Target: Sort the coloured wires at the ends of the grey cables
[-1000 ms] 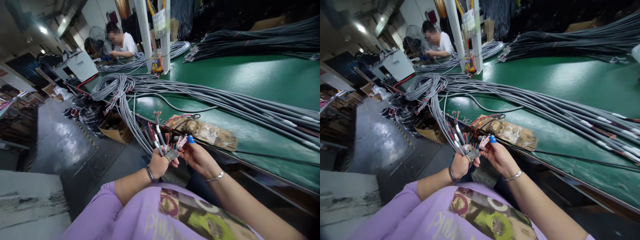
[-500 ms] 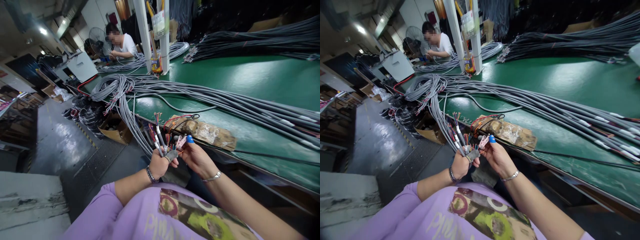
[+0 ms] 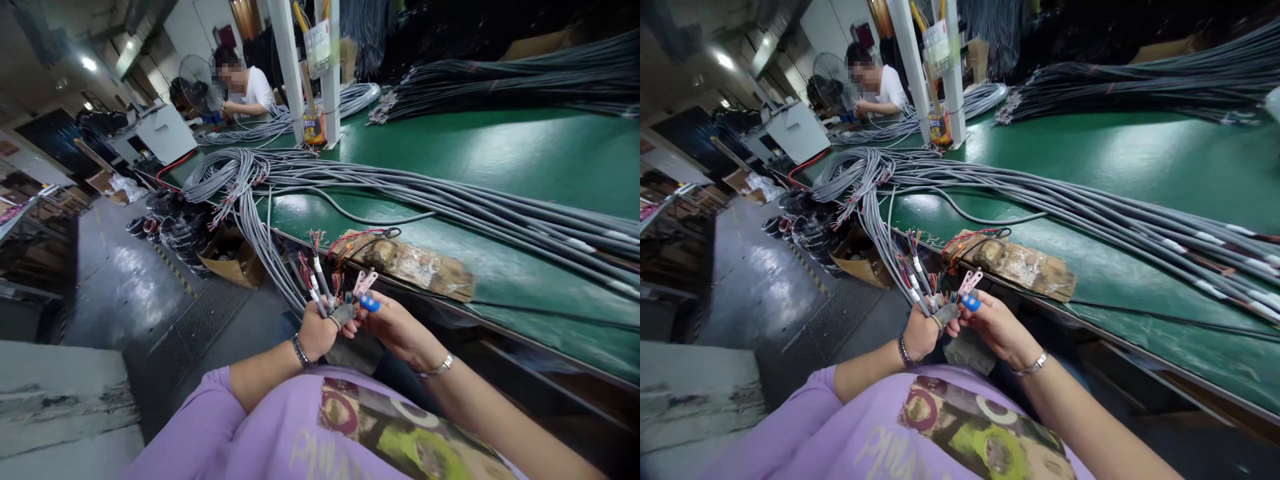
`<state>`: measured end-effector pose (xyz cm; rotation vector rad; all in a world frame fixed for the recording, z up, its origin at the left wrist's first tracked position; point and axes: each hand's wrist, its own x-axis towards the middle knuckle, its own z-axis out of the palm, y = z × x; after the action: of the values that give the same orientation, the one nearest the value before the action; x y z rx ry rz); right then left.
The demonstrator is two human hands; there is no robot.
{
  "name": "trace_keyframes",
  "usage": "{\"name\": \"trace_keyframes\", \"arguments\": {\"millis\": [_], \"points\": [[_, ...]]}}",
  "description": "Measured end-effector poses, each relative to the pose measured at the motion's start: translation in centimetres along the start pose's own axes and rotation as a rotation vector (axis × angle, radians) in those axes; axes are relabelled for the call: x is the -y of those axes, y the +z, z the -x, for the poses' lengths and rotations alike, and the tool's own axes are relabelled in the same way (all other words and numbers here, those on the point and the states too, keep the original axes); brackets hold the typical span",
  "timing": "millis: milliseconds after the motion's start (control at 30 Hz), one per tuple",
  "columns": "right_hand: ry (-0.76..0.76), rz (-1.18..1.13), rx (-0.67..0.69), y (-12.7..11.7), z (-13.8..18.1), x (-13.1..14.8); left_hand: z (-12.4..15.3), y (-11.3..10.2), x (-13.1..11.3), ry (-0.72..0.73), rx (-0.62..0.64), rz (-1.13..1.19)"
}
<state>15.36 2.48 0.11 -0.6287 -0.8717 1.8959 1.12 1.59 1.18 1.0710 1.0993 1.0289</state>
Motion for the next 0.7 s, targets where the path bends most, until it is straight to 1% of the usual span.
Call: {"name": "trace_keyframes", "arguments": {"millis": [67,133,233,300,367,433,567,700], "points": [[0.019,0.021,0.009,0.1,0.2,-0.2,0.1,-0.2,0.1,0.0,0.005,-0.041],[0.011,0.1,-0.054,0.1,0.3,-0.3,0.2,-0.4,0.1,-0.009,0.028,-0.087],[-0.026,0.232,-0.159,0.0,0.5,-0.1,0.2,-0.7,-0.2,-0.047,0.114,-0.152],[-0.032,0.305,-0.174,0.1,0.6,0.3,0.1,-0.9,-0.4,-0.084,0.189,-0.181],[-0.033,0.355,-0.18,0.2,0.8,0.7,0.0,-1.1,-0.5,-0.109,0.223,-0.18],[-0.046,0.382,-0.214,0.5,1.0,0.8,0.0,-1.0,-0.5,-0.097,0.204,-0.156],[-0.069,0.353,-0.283,1.1,1.0,0.4,0.2,-0.6,-0.4,-0.025,0.102,-0.109],[-0.064,0.253,-0.255,1.4,1.0,-0.2,0.4,-0.3,-0.4,-0.004,0.033,-0.073]]}}
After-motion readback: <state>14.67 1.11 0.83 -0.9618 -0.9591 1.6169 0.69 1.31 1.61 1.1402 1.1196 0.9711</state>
